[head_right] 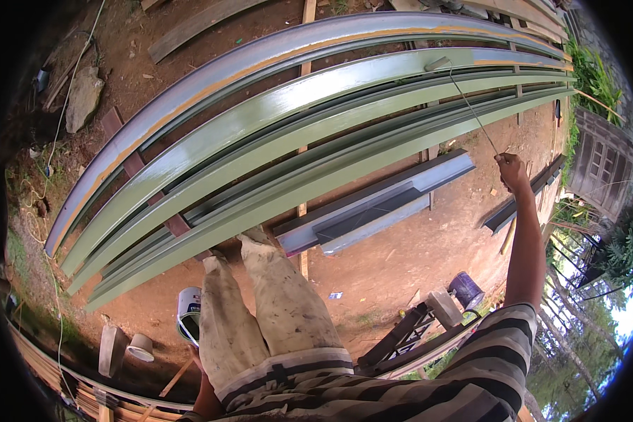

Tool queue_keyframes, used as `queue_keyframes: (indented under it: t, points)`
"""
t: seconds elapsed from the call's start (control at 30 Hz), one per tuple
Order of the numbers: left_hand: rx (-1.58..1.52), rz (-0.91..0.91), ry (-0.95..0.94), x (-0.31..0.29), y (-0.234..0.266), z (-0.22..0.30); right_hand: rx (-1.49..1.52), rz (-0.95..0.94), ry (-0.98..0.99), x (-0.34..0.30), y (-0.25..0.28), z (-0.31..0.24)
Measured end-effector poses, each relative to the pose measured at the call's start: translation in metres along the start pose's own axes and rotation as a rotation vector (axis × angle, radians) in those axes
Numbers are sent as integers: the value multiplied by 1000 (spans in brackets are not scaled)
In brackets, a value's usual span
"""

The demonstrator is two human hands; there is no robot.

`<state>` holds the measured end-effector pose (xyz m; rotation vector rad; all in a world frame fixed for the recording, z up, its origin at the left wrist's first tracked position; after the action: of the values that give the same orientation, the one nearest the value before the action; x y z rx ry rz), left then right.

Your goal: The person paints a set of long metal beams lying on the ground using a paint roller, repeatedly dipping the roller into a paint bucket held in one hand and applying paint to the surfaces of the beams.

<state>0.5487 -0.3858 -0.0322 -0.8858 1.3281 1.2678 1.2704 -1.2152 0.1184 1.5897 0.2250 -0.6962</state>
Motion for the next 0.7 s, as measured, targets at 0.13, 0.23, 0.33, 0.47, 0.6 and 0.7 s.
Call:
queue_keyframes:
  t: [0.13, 0.23, 0.33, 0.47, 0.6, 0.7]
  points:
    - [2, -13, 4, 5, 2, 3, 108, 31, -48, -56, -49, -64]
    - [25, -28, 4, 13, 0, 15, 393, -41, -96, -107, -95, -107]
    - [38, -40, 13, 24, 5, 20, 606, -126, -118, -142, -136, -144]
    - [54, -58, 28, 43, 7, 27, 812, -84, -100, -181, -163, -183]
    - [52, -63, 44, 49, -6, 23, 762, -44, -71, -191, -172, -193]
    - [44, -63, 64, 59, -2, 17, 615, 26, -48, -169, -169, -185]
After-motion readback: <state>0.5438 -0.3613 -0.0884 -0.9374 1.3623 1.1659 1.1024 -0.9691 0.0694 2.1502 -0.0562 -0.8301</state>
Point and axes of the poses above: each hand's wrist, its own x-axis towards the middle knuckle, its own y-axis out of the back of the hand, z = x × y, the point moved 3 cm from there along x, towards the middle knuckle, and after that the axes turned 11 degrees about y, right-handed, at the moved point
